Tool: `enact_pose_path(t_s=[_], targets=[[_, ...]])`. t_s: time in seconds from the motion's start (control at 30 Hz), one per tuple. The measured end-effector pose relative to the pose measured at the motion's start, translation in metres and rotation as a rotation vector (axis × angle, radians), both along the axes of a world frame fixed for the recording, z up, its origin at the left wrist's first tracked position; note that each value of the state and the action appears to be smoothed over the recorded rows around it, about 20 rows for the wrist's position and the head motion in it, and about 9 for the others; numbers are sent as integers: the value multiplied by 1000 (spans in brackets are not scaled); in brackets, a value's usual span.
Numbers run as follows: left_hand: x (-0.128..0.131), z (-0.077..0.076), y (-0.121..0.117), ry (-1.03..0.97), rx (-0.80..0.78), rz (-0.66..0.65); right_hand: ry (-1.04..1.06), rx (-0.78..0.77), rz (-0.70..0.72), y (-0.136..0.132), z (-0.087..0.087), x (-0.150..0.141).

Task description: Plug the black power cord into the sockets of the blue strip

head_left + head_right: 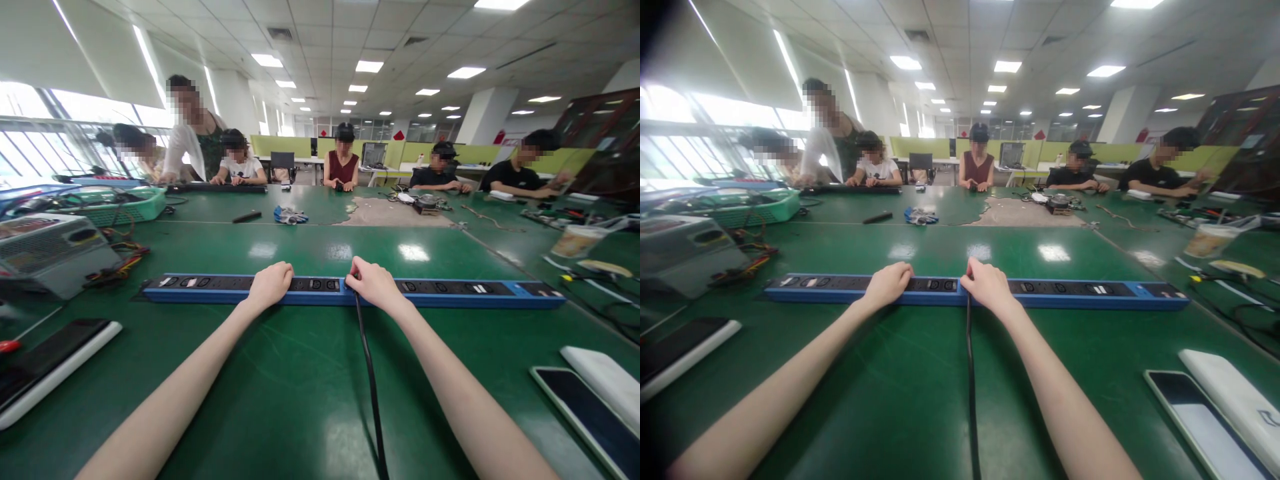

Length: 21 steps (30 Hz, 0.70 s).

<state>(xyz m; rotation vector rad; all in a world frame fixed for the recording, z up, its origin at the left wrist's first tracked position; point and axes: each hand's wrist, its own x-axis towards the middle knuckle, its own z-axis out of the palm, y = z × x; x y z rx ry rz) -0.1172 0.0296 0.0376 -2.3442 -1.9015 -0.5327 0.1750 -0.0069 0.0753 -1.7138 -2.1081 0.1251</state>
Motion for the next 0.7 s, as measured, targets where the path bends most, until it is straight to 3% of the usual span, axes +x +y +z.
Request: enact_pose_path(t_s=[0.13, 0.23, 0.33, 0.47, 0.7], targets=[[31, 1, -16, -41, 78, -110, -55, -20, 8, -4, -1, -7], [66, -8, -33, -35, 155, -273, -85, -16, 14, -4, -3, -11], [89, -20, -46, -23, 237, -300, -88, -23, 17, 0, -5, -13], [96, -27, -52, -16, 260, -293, -64, -28, 0, 3, -9, -13], [98, -24, -53, 1, 229, -328, -19, -45, 27, 4, -10, -7]])
